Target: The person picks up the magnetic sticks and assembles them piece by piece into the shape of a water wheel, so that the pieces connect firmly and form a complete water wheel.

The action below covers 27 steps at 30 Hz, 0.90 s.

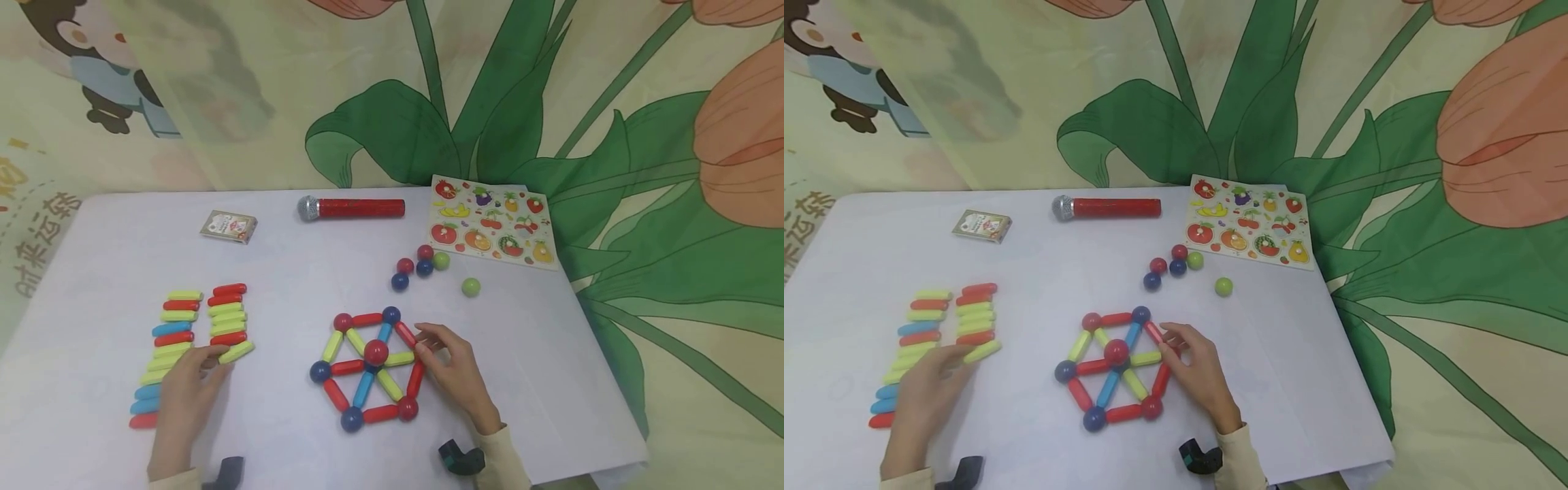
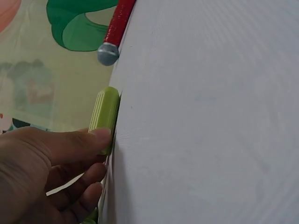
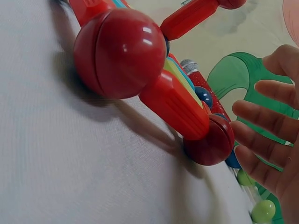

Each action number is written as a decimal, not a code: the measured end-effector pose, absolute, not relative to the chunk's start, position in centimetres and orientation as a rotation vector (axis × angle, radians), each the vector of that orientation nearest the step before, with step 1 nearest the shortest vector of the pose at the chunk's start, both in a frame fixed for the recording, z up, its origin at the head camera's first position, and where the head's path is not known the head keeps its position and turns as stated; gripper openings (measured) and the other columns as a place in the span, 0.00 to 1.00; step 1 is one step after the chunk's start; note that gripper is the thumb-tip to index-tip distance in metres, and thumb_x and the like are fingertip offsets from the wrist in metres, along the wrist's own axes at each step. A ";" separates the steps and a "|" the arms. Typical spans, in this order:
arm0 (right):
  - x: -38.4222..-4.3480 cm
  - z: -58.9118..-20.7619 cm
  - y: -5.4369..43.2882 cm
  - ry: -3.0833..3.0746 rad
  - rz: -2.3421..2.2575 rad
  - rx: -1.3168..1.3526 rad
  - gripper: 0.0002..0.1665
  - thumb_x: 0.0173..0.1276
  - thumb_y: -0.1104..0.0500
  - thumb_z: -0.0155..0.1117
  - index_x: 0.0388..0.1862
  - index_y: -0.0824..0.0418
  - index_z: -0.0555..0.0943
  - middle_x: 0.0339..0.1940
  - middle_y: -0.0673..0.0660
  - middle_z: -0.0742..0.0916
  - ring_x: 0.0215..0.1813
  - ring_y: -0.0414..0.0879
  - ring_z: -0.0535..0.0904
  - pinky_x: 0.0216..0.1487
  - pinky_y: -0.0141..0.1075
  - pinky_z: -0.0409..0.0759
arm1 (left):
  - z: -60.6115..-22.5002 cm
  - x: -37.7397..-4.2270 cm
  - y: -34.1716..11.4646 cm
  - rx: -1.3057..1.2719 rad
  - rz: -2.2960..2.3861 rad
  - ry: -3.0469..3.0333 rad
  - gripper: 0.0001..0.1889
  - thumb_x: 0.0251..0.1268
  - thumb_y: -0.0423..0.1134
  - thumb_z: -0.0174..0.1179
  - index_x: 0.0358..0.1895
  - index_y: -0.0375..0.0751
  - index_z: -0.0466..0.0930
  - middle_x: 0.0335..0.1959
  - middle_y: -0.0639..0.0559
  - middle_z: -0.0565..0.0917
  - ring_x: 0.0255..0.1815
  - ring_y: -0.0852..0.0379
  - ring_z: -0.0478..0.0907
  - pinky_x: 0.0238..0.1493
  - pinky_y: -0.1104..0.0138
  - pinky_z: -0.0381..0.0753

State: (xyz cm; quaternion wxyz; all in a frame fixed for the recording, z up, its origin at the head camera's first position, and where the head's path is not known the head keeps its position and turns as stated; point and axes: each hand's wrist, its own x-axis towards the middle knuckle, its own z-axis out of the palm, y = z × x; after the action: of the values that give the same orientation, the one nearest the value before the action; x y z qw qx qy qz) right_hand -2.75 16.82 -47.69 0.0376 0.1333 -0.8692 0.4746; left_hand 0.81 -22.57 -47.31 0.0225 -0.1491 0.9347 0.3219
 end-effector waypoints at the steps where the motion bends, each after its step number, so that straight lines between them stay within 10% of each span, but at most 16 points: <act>1: -2.7 -47.7 16.8 -2.663 1.452 0.404 0.19 0.65 0.62 0.66 0.55 0.59 0.79 0.44 0.48 0.86 0.42 0.37 0.80 0.45 0.36 0.81 | -47.4 0.8 -22.5 -0.450 1.004 2.910 0.22 0.61 0.34 0.65 0.58 0.36 0.75 0.50 0.35 0.78 0.50 0.39 0.74 0.49 0.42 0.75; 10: -2.6 -46.6 16.3 -2.497 1.449 0.370 0.17 0.63 0.67 0.65 0.51 0.57 0.81 0.39 0.47 0.87 0.39 0.38 0.80 0.44 0.33 0.81 | -46.3 0.0 -18.1 -0.261 1.358 3.021 0.17 0.57 0.34 0.69 0.51 0.43 0.82 0.45 0.51 0.83 0.43 0.62 0.74 0.43 0.79 0.71; 19: -2.5 -43.1 12.6 -2.258 1.618 0.734 0.22 0.61 0.71 0.66 0.55 0.68 0.77 0.46 0.59 0.86 0.45 0.46 0.82 0.50 0.37 0.81 | -41.6 -1.9 -7.5 0.605 1.988 2.617 0.17 0.54 0.31 0.69 0.50 0.44 0.82 0.45 0.55 0.83 0.48 0.60 0.77 0.52 0.69 0.77; 27: -2.5 -43.0 12.8 -2.233 1.718 0.626 0.19 0.63 0.71 0.64 0.53 0.66 0.78 0.51 0.61 0.84 0.54 0.48 0.80 0.56 0.36 0.78 | -42.1 -2.1 -5.3 0.710 1.751 2.717 0.23 0.51 0.35 0.73 0.53 0.46 0.79 0.49 0.57 0.81 0.51 0.60 0.76 0.51 0.62 0.80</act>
State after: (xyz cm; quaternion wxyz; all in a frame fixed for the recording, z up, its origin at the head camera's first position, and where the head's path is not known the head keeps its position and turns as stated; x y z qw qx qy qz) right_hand -2.52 12.82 -43.05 0.1274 0.2152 -0.7674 0.5904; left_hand -2.11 -5.32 -42.12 -0.0838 0.2138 0.8180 0.5274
